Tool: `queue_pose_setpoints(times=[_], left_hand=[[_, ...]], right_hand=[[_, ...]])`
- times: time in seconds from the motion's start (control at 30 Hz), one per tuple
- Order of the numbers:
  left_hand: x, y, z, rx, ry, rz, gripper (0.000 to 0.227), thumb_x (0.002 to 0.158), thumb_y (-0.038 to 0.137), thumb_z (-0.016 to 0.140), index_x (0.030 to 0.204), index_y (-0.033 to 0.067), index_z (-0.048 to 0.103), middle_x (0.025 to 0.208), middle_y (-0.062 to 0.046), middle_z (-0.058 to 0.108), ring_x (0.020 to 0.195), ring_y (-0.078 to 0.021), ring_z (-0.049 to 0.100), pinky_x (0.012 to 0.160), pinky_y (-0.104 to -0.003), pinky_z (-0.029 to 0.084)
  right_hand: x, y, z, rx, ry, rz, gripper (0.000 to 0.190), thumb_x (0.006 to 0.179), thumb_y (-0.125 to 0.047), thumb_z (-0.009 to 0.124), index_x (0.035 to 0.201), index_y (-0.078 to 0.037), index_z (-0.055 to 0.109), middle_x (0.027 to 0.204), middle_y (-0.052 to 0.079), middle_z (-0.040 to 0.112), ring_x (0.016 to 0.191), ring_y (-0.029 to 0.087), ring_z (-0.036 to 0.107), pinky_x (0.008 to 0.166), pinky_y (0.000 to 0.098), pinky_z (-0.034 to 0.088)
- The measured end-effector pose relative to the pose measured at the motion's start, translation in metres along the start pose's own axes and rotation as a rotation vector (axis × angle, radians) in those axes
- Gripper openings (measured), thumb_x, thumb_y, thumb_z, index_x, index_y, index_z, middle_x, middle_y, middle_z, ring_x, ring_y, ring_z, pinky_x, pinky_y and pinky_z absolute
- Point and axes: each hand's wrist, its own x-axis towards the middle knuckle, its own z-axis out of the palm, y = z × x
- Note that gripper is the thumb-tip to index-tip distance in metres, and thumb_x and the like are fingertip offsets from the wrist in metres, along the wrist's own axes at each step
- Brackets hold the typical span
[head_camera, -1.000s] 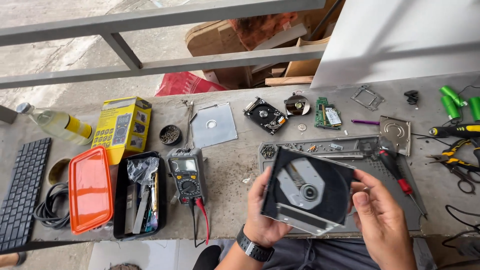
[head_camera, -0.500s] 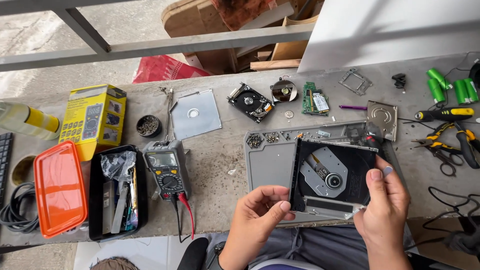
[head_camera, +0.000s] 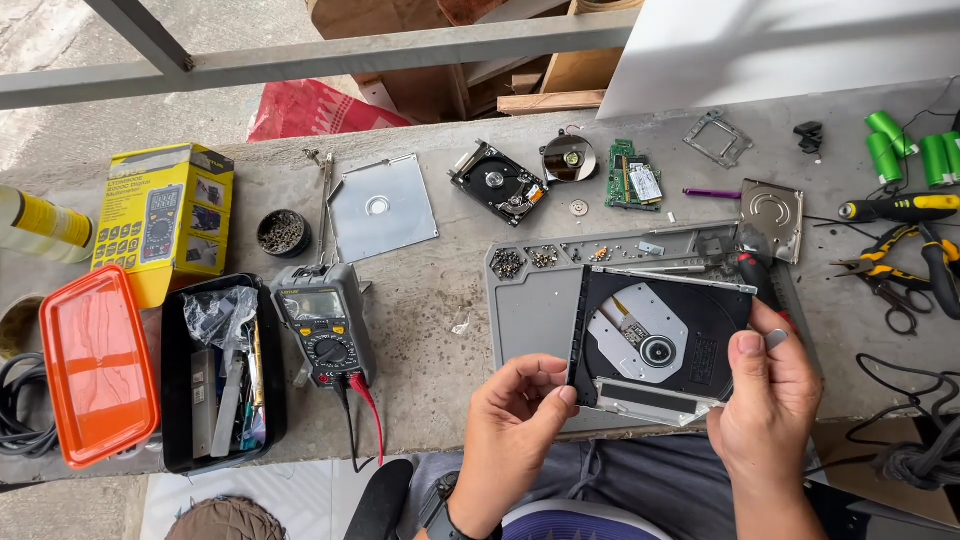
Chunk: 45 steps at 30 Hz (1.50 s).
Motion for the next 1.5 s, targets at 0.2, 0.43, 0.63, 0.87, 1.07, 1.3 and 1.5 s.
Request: queue_pose_setpoints(times=[0.2,0.43,0.63,0.87,1.07,1.3,1.5], left_hand=[[0.002,-0.004,-0.002,0.030,0.070,-0.012,0.018,0.102,-0.003,0.080,0.119,0.0021,0.084,0.093,-0.007,0.077,0.084,-0.0171,0.073,0.084,-0.034,0.069],[0.004,-0.006,-0.001,0.096,0.084,-0.013,0.020,0.099,-0.002,0.083,0.120,0.0015,0.085,0.102,-0.005,0.083,0.092,-0.0115,0.075,0.086,-0.027,0.063],[0.005,-0.004,0.002,0.107,0.117,-0.077,0.021,0.099,0.004,0.088,0.119,0.0017,0.088,0.104,-0.006,0.087,0.093,-0.0108,0.077,0.085,-0.025,0.063],[0.006,0.000,0.004,0.192,0.156,-0.092,0.014,0.100,0.008,0.089,0.113,0.0045,0.090,0.097,-0.002,0.086,0.086,-0.0080,0.073,0.081,-0.024,0.062],[0.009,0.000,0.003,0.202,0.178,-0.116,0.014,0.098,0.008,0.090,0.111,0.0037,0.092,0.096,-0.003,0.088,0.086,-0.0084,0.076,0.082,-0.024,0.064],[0.014,0.002,0.002,0.196,0.235,-0.129,0.014,0.095,0.006,0.091,0.108,0.0013,0.095,0.093,-0.006,0.090,0.083,-0.0089,0.077,0.079,-0.024,0.064],[0.016,0.010,0.000,0.227,0.253,-0.133,0.013,0.095,0.006,0.091,0.108,0.0021,0.095,0.091,-0.004,0.088,0.080,-0.0077,0.072,0.077,-0.023,0.059]], right_hand=[[-0.004,0.021,-0.005,-0.001,-0.021,-0.078,0.053,0.124,-0.031,0.059,0.163,0.003,0.067,0.138,0.009,0.075,0.126,0.013,0.066,0.116,0.0266,0.055],[-0.006,0.019,-0.005,-0.073,-0.023,-0.180,0.050,0.127,-0.030,0.057,0.161,0.006,0.068,0.130,0.006,0.071,0.120,0.013,0.062,0.112,0.0284,0.053],[-0.004,0.017,-0.001,0.011,-0.029,-0.172,0.051,0.124,-0.032,0.058,0.157,0.006,0.067,0.146,0.016,0.073,0.137,0.023,0.068,0.123,0.0355,0.057],[-0.004,0.015,-0.004,-0.064,-0.039,-0.210,0.050,0.126,-0.027,0.056,0.160,0.009,0.066,0.145,0.017,0.073,0.135,0.021,0.067,0.123,0.0340,0.055],[-0.005,0.016,-0.005,-0.121,-0.053,-0.243,0.051,0.127,-0.027,0.055,0.160,0.009,0.066,0.148,0.018,0.074,0.137,0.022,0.066,0.125,0.0349,0.053],[-0.007,0.031,-0.015,-0.208,-0.051,-0.202,0.055,0.126,-0.034,0.060,0.164,0.005,0.069,0.114,0.003,0.071,0.110,0.012,0.062,0.108,0.0280,0.052],[-0.011,0.034,-0.019,-0.282,-0.060,-0.240,0.054,0.125,-0.033,0.062,0.162,0.006,0.069,0.090,-0.001,0.058,0.085,0.010,0.051,0.085,0.0275,0.046]])
